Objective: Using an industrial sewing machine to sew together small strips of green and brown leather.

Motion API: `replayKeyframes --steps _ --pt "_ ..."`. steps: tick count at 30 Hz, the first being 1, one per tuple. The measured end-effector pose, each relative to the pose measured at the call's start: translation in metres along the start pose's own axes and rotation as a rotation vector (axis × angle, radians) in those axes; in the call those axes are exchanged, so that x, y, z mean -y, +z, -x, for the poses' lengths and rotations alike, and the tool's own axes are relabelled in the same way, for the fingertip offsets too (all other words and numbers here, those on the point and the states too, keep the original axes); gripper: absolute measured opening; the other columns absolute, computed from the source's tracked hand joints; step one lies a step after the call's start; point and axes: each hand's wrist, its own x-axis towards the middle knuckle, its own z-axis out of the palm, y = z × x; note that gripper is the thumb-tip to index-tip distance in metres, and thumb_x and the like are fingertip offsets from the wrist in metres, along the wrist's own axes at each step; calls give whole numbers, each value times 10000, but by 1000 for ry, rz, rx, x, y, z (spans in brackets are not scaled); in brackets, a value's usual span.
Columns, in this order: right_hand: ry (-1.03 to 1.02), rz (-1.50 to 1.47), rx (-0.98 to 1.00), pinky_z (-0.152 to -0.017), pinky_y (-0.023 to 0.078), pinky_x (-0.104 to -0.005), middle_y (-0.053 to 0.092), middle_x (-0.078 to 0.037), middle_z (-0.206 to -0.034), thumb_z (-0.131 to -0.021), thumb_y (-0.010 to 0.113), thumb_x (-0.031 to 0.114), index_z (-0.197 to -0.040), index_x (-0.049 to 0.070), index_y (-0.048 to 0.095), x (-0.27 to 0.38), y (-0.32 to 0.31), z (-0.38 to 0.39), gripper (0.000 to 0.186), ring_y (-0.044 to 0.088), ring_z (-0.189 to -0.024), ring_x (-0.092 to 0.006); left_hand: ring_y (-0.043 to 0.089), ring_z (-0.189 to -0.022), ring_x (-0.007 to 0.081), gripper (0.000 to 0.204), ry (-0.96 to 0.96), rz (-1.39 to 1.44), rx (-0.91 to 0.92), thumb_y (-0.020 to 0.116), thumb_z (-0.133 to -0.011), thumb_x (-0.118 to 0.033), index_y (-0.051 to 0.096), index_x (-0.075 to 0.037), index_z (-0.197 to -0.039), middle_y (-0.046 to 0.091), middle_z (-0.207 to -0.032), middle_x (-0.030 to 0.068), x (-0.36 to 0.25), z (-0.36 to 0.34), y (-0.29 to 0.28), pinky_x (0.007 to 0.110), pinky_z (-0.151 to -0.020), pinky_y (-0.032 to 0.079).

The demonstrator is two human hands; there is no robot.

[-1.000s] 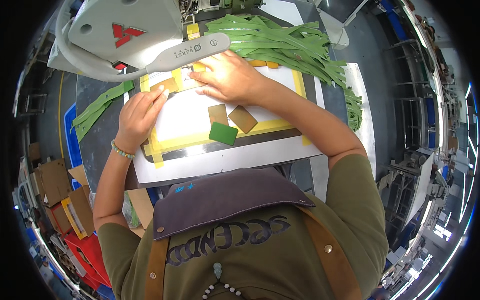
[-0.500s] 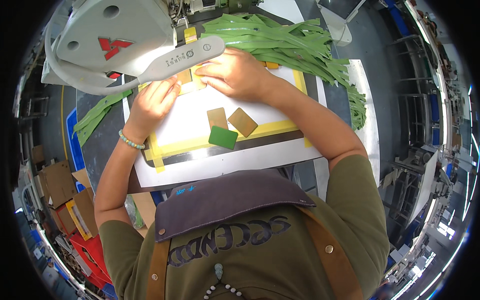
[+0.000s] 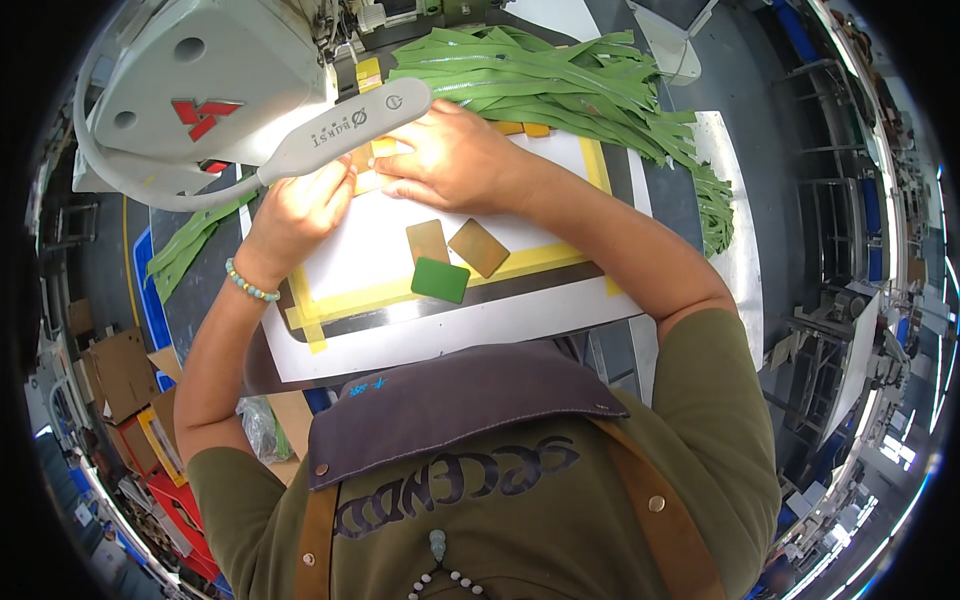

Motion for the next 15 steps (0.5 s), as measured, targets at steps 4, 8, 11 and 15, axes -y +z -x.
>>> replayKeyframes --steps 4,8,11,15 --pt "-7 45 8 -1066 478 -454 678 -72 -1197 -915 762 362 -1116 100 790 8 0 -4 331 606 -1201 -306 711 -951 240 87 -21 -17 42 728 -807 -26 726 -2 -891 697 -991 76 -6 -12 -4 367 -866 591" --pt "-6 65 -16 -955 517 -487 704 -93 -1137 -946 751 379 -1174 98 766 12 3 -5 362 638 -1120 -346 697 -941 245 118 -41 -150 117 698 -802 -46 727 -5 -909 674 -957 81 -18 -31 -6 365 -865 587" --pt "-47 48 -5 -950 522 -483 704 -91 -1147 -940 753 378 -1190 90 761 10 4 -7 381 637 -1114 -352 695 -950 251 144 -82 -175 128 687 -809 -47 719 -3 -942 675 -973 91 -20 -30 -6 376 -872 584" --pt "-2 58 -18 -1074 482 -448 681 -80 -1250 -924 753 394 -1108 84 789 8 -4 -3 362 617 -1200 -309 707 -1023 279 187 -119 34 113 677 -838 -10 711 22 -1019 696 -1085 119 -15 -14 -9 395 -898 587"
